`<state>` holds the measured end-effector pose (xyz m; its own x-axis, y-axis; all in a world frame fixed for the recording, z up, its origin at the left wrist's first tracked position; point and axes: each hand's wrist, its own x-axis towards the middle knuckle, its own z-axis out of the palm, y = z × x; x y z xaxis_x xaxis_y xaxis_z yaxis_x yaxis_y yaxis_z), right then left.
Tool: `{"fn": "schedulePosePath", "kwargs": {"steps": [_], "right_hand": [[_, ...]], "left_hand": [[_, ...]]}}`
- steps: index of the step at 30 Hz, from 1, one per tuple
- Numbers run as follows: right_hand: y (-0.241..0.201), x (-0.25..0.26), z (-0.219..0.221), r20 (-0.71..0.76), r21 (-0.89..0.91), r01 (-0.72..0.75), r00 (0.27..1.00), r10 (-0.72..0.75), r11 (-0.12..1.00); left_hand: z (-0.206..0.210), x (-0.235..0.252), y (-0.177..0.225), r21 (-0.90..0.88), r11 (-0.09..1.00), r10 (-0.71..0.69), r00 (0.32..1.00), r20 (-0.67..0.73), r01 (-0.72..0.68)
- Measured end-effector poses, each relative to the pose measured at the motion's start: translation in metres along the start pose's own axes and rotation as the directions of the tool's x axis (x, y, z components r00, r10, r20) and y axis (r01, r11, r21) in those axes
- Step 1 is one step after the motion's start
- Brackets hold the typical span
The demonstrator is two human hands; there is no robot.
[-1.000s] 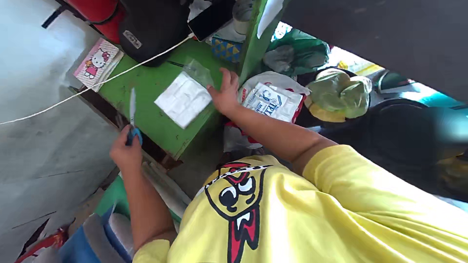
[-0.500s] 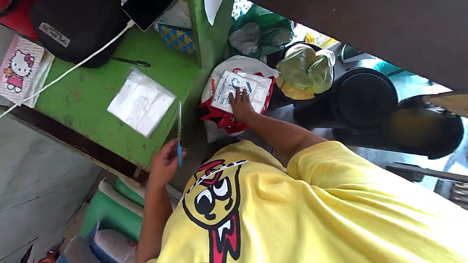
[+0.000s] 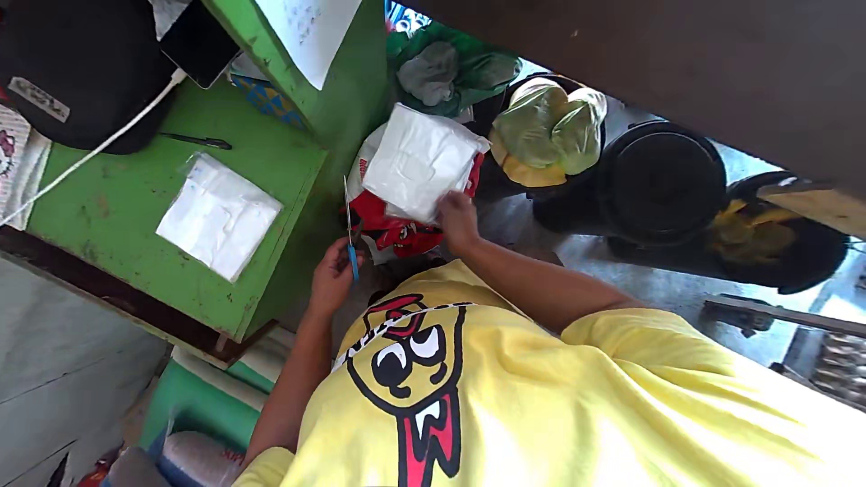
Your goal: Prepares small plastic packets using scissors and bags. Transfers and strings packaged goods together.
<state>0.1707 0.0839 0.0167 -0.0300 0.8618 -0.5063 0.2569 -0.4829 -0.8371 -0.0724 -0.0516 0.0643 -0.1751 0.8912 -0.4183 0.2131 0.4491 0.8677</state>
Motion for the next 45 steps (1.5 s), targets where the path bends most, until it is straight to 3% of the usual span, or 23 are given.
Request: {"fn": "schedulePosePath", "kwargs": {"steps": [2,3,5,7,9,10,13,16,18,21,25,28,32,45], "right_hand": [[0.02,-0.01,-0.004,0.291,-0.168,-0.236,0.916,0.277,0.957],[0.027,-0.012,-0.005,0.392,-0.27,-0.199,0.871,0.296,0.942],[0.023,-0.006,-0.01,0.499,-0.449,0.138,0.858,0.119,0.883],[0.005,0.016,-0.015,0.551,-0.56,0.489,0.823,-0.14,0.669],[-0.009,0.058,-0.015,0.558,-0.602,0.64,0.765,-0.322,0.478],[-0.016,0.08,-0.015,0.557,-0.605,0.663,0.748,-0.361,0.44],[-0.036,0.131,-0.013,0.643,-0.631,0.696,0.716,-0.27,0.342],[-0.033,0.148,-0.009,0.718,-0.65,0.724,0.685,-0.123,0.232],[-0.024,0.142,-0.007,0.66,-0.704,0.663,0.743,-0.109,0.256],[-0.006,0.115,-0.003,0.489,-0.771,0.501,0.861,-0.138,0.394],[0.021,0.081,0.007,0.328,-0.821,0.365,0.931,-0.16,0.44],[0.026,0.079,0.009,0.321,-0.852,0.339,0.94,-0.113,0.4],[0.022,0.083,0.007,0.346,-0.841,0.344,0.935,-0.076,0.418],[0.019,0.085,0.009,0.344,-0.869,0.328,0.939,-0.023,0.371]], "left_hand": [[0.014,0.008,-0.004,0.066,0.996,-0.056,0.998,-0.015,0.057],[0.019,0.012,-0.006,0.097,0.991,-0.087,0.996,-0.015,0.088],[0.03,0.017,-0.008,0.126,0.977,-0.175,0.985,0.005,0.173],[0.039,0.019,-0.008,0.134,0.957,-0.266,0.962,0.065,0.256],[0.047,0.02,-0.008,0.19,0.931,-0.342,0.925,0.164,0.311],[0.052,0.022,-0.01,0.24,0.918,-0.366,0.906,0.212,0.315],[0.07,0.024,-0.007,0.413,0.864,-0.418,0.867,0.272,0.287],[0.091,0.025,-0.01,0.506,0.814,-0.433,0.878,0.205,0.284],[0.105,0.028,-0.012,0.536,0.782,-0.439,0.892,0.11,0.318],[0.118,0.033,-0.009,0.56,0.754,-0.418,0.909,0.006,0.343],[0.127,0.049,0.007,0.606,0.716,-0.399,0.915,-0.051,0.346],[0.136,0.061,0.01,0.642,0.69,-0.389,0.919,-0.062,0.335],[0.144,0.069,-0.004,0.634,0.718,-0.272,0.954,-0.125,0.288],[0.149,0.094,0.003,0.647,0.716,-0.185,0.965,-0.187,0.262]]}}
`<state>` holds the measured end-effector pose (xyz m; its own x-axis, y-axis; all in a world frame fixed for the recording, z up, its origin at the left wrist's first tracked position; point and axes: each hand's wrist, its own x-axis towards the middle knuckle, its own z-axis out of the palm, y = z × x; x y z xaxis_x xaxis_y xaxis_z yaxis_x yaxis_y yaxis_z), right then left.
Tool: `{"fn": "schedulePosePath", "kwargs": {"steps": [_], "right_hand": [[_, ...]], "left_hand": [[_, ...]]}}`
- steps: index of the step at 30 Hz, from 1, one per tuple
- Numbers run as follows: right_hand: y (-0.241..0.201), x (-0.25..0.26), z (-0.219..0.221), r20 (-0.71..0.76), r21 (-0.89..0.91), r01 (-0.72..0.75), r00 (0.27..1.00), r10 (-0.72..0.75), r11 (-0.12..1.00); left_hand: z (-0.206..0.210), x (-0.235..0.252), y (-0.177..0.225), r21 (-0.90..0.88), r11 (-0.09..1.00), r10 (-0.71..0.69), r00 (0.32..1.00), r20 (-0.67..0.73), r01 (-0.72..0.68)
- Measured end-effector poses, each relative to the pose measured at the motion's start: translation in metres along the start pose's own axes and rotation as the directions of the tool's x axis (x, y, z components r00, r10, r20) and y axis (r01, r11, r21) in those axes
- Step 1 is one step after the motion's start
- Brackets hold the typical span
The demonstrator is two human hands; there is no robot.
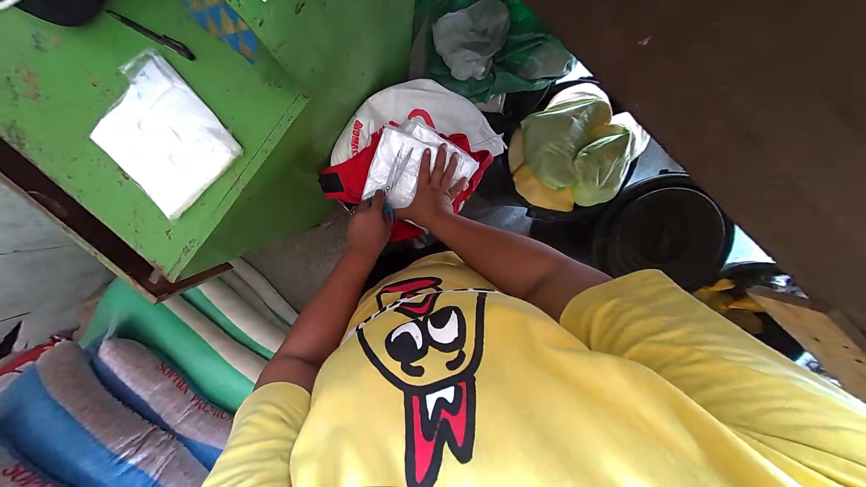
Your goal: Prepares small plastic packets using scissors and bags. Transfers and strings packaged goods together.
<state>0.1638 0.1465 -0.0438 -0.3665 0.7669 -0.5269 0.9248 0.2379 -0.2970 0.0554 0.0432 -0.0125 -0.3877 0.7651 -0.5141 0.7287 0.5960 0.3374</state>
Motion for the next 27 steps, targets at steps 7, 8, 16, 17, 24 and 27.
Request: {"fn": "schedulePosePath", "kwargs": {"steps": [7,8,16,17,24,27], "right_hand": [[0.0,0.001,0.003,-0.007,-0.014,-0.001,1.0,0.001,1.0],[0.0,0.001,0.003,-0.01,-0.013,0.0,1.0,0.0,1.0],[0.002,0.009,-0.023,-0.113,0.008,0.195,0.975,-0.193,0.981],[-0.001,0.018,-0.03,-0.101,-0.029,0.29,0.951,-0.292,0.957],[-0.031,0.091,-0.065,0.207,-0.303,0.827,0.542,-0.815,0.473],[-0.035,0.095,-0.062,0.116,-0.338,0.897,0.341,-0.933,0.286]], "left_hand": [[0.0,0.0,-0.001,-0.006,1.0,0.006,1.0,0.017,-0.006],[0.0,0.0,-0.002,-0.014,1.0,0.007,1.0,0.024,-0.007],[-0.012,-0.027,-0.035,-0.286,0.958,-0.081,0.98,-0.183,0.026],[-0.015,-0.033,-0.042,-0.296,0.954,-0.109,0.975,-0.195,0.047],[-0.016,-0.079,-0.102,-0.313,0.914,-0.285,0.958,-0.038,0.26],[-0.021,-0.094,-0.13,-0.276,0.893,-0.33,0.935,0.132,0.355]]}}
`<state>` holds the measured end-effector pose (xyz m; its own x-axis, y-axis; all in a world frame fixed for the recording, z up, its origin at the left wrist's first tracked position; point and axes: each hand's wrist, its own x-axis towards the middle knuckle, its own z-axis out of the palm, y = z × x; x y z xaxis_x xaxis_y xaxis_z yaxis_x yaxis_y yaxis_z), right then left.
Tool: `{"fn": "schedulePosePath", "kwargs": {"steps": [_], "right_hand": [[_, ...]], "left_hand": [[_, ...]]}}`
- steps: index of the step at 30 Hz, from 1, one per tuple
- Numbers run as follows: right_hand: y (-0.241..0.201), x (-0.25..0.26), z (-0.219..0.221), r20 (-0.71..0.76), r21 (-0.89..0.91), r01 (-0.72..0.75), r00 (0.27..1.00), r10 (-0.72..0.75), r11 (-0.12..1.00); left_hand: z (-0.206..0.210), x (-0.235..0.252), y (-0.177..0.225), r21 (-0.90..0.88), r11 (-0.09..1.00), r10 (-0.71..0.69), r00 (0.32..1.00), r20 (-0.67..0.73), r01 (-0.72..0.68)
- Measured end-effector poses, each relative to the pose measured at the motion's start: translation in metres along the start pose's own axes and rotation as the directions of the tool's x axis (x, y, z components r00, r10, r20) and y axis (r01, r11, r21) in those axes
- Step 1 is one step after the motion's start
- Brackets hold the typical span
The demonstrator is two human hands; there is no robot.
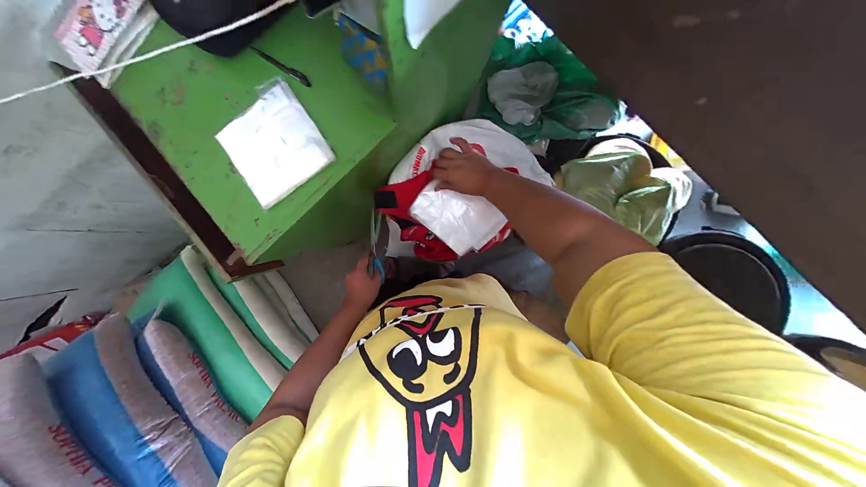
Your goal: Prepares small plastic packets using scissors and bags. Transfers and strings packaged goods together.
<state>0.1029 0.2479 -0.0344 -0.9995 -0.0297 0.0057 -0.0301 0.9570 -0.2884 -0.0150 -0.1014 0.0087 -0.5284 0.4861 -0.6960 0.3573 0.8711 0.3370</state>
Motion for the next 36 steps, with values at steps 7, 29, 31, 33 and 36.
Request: {"fn": "schedulePosePath", "kwargs": {"steps": [7,29,31,33,36], "right_hand": [[-0.094,0.029,-0.082,-0.522,-0.017,0.193,0.835,-0.174,0.981],[-0.19,0.217,-0.112,-0.025,0.518,-0.577,0.728,0.685,0.632],[-0.193,0.213,-0.106,-0.033,0.567,-0.575,0.699,0.714,0.589],[-0.198,0.211,-0.1,-0.048,0.611,-0.568,0.67,0.741,0.552],[-0.208,0.208,-0.094,-0.079,0.658,-0.552,0.627,0.775,0.513]], "left_hand": [[-0.015,0.004,-0.093,0.041,0.998,0.039,0.994,0.098,-0.043],[-0.129,-0.036,-0.108,-0.684,0.429,0.618,0.744,-0.254,-0.589],[-0.148,-0.045,-0.093,-0.897,0.158,0.579,0.775,-0.254,-0.412],[-0.164,-0.042,-0.08,-0.975,-0.055,0.6,0.773,-0.205,-0.216],[-0.169,-0.02,-0.072,-0.989,-0.143,0.658,0.742,-0.126,-0.041]]}}
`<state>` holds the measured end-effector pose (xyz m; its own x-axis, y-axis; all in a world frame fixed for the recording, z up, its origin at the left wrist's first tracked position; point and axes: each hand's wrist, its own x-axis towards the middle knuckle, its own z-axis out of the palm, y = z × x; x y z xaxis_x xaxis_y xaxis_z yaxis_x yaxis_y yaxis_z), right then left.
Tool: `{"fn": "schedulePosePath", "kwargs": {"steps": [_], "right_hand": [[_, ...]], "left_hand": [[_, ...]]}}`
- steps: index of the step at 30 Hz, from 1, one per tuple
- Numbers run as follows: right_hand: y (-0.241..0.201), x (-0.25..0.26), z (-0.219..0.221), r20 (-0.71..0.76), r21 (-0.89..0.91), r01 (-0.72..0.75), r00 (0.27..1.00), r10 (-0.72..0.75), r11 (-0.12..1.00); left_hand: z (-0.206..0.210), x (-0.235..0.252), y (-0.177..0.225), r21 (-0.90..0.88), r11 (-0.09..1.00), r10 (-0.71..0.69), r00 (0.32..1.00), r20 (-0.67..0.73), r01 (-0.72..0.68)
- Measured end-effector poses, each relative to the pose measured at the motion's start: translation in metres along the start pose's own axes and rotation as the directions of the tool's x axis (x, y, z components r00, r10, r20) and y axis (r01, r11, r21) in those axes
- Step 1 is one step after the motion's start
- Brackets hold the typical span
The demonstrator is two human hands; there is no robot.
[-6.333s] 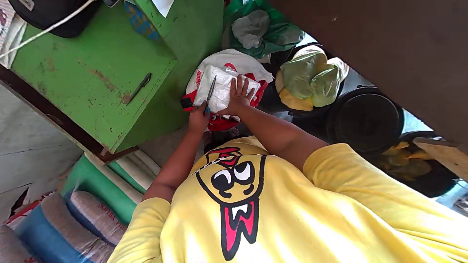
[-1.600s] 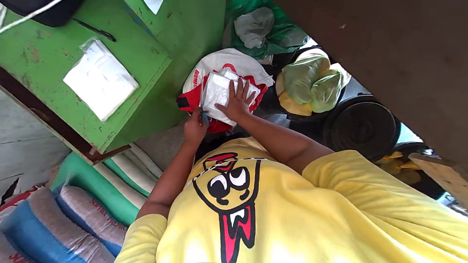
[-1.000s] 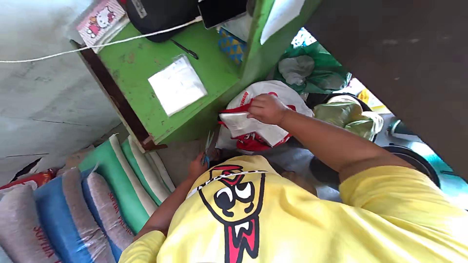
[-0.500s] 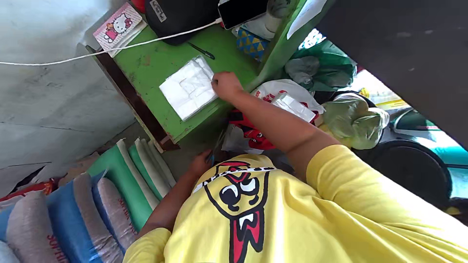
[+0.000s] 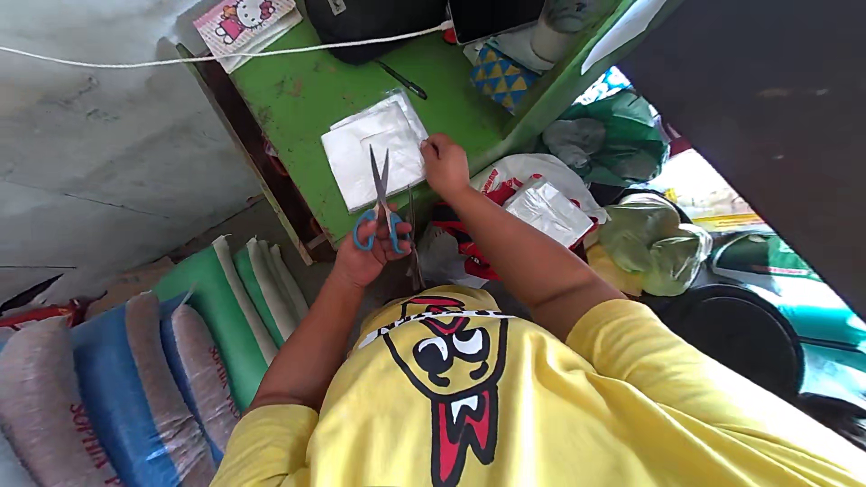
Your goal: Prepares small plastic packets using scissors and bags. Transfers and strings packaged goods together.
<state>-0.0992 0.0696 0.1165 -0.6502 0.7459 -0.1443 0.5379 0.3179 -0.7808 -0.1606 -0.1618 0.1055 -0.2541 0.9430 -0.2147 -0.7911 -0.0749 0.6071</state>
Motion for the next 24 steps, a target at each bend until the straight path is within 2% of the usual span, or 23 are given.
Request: {"fn": "schedulePosePath", "kwargs": {"steps": [3,6,8,10,11,12,14,16,21,24], "right_hand": [[0.001,-0.004,0.003,-0.03,0.018,-0.027,0.999,0.027,0.999],[0.001,-0.009,0.004,-0.075,0.003,-0.027,0.997,0.027,1.0],[0.006,-0.012,0.007,-0.166,-0.071,0.12,0.977,-0.131,0.99],[0.017,-0.01,0.01,-0.222,-0.129,0.388,0.886,-0.408,0.913],[0.022,-0.008,0.009,-0.186,-0.164,0.494,0.835,-0.518,0.854],[0.023,-0.007,0.006,-0.099,-0.21,0.545,0.814,-0.573,0.811],[0.02,-0.006,0.001,0.089,-0.337,0.544,0.831,-0.549,0.768],[0.015,-0.005,-0.001,0.17,-0.399,0.503,0.862,-0.477,0.767],[0.003,-0.013,0.002,0.036,-0.283,0.338,0.939,-0.343,0.897],[0.001,-0.019,0.007,-0.012,-0.217,0.293,0.953,-0.302,0.931]], "left_hand": [[-0.009,0.009,-0.01,-0.024,0.998,-0.061,0.998,-0.003,0.061],[-0.013,0.002,-0.021,-0.07,0.997,-0.04,0.999,-0.019,0.038],[-0.017,-0.004,-0.026,-0.12,0.993,-0.012,1.0,-0.024,0.009],[-0.024,-0.011,-0.031,-0.152,0.988,-0.02,1.0,-0.019,0.017],[-0.026,-0.013,-0.033,-0.159,0.987,-0.034,0.999,-0.018,0.03],[-0.029,-0.015,-0.036,-0.157,0.987,-0.046,0.999,-0.012,0.044],[-0.031,-0.013,-0.04,-0.167,0.984,-0.06,0.998,0.028,0.064],[-0.028,-0.007,-0.041,-0.202,0.976,-0.072,0.996,0.051,0.081],[-0.019,0.018,-0.044,-0.211,0.975,-0.05,0.996,0.073,0.064],[-0.013,0.034,-0.045,-0.178,0.984,-0.011,0.998,0.055,0.021]]}}
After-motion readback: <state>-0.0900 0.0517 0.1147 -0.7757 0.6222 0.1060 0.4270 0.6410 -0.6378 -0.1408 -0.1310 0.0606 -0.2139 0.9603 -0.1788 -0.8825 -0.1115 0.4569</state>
